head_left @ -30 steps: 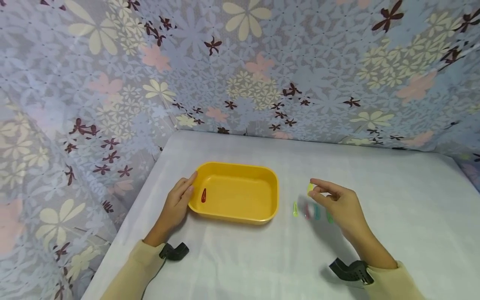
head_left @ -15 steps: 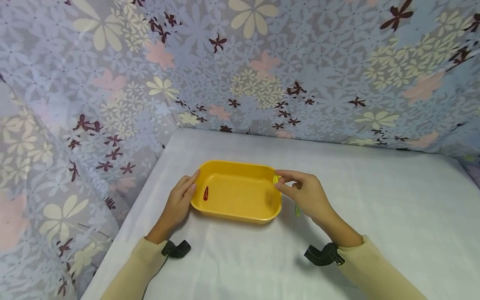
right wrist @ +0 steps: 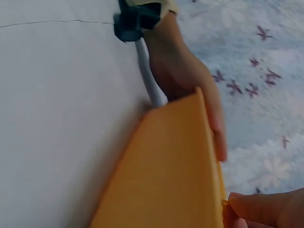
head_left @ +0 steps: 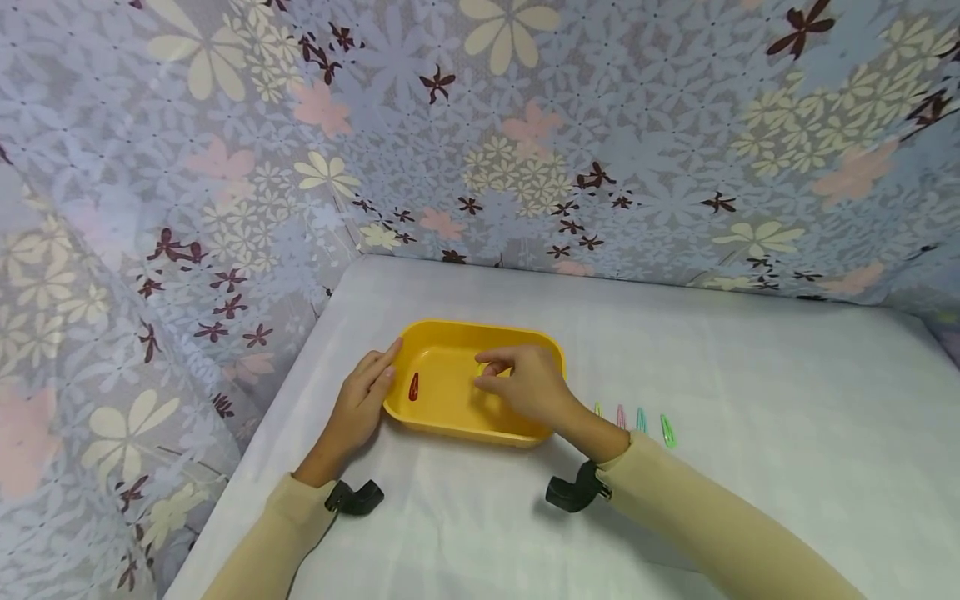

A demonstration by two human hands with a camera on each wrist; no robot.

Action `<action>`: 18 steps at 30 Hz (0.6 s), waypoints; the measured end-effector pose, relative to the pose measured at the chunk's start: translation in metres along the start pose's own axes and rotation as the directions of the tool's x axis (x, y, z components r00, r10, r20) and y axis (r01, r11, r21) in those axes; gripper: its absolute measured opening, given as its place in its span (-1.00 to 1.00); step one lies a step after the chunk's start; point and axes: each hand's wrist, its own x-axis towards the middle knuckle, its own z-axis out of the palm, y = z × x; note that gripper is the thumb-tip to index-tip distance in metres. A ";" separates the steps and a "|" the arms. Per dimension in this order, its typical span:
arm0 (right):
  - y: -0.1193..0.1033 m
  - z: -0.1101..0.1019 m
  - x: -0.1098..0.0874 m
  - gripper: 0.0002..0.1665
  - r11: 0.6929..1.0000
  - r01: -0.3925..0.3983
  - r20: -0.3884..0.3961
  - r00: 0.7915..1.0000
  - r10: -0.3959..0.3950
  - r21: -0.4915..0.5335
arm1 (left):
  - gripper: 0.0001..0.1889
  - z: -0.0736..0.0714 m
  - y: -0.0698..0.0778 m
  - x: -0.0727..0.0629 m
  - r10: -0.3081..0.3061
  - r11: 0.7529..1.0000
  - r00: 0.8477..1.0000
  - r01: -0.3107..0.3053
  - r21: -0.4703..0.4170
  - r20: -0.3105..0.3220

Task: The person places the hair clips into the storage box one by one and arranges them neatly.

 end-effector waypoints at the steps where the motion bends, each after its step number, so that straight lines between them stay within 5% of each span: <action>1: -0.002 0.006 0.003 -0.62 1.000 0.000 0.016 1.000 0.000 0.006 | -0.54 0.000 0.000 0.000 0.001 1.000 1.000 -0.001 -0.002 0.000; 8: -0.012 0.041 0.025 -0.66 1.000 0.009 0.120 0.993 -0.012 0.024 | -0.54 -0.001 -0.002 -0.002 0.002 1.000 1.000 -0.002 0.006 -0.002; 18: -0.007 0.069 0.050 -0.67 0.994 0.053 0.183 0.982 -0.035 -0.091 | -0.53 -0.003 -0.001 0.001 0.011 1.000 1.000 -0.011 0.011 0.017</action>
